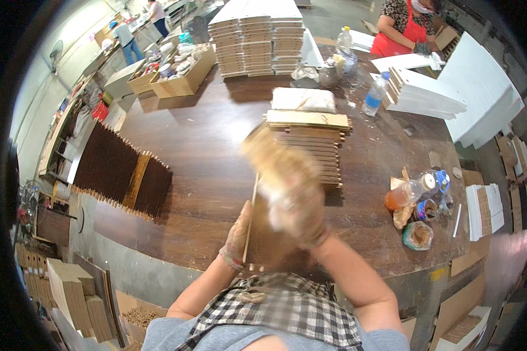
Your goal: The person picks up individual wood slats by hand, wipes them with a stained cloth to apply color, and places them onto a large stack on the workbench.
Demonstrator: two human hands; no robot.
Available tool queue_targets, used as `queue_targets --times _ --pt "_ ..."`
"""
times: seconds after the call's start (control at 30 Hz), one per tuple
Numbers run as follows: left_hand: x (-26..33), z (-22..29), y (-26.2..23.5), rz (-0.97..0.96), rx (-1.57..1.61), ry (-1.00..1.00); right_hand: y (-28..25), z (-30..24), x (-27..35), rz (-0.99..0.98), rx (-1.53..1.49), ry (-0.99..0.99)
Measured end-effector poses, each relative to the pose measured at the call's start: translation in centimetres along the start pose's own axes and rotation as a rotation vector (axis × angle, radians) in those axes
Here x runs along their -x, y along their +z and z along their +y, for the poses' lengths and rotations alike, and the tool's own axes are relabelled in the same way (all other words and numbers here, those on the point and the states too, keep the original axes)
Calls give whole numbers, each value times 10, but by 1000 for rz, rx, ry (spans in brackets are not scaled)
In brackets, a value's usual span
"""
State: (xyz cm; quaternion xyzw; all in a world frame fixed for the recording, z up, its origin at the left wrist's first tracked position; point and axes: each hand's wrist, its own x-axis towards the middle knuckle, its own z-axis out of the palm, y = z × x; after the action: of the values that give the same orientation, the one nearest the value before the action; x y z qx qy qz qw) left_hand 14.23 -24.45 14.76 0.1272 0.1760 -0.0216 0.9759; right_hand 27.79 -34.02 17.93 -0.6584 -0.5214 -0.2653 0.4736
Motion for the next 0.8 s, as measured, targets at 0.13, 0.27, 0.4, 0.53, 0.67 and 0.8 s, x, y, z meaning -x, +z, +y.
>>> queue_targets --times 0.13,0.27,0.4,0.53,0.67,0.8 --pt "-24 14 -79 -146 -59 136 41 -71 42 -207 -350 162" --pt "-19 52 -81 -112 210 -17 14 -55 73 -242 -537 361" --pt "22 96 -71 8 -614 459 -2 -37 34 92 -636 623" --pt "49 129 -57 389 -771 473 -7 -19 63 -55 -401 546" --pt "73 180 -85 809 -1780 819 0 -21 73 -89 -404 696" --pt "101 248 -44 1107 -2117 885 1 -10 72 -73 -490 698"
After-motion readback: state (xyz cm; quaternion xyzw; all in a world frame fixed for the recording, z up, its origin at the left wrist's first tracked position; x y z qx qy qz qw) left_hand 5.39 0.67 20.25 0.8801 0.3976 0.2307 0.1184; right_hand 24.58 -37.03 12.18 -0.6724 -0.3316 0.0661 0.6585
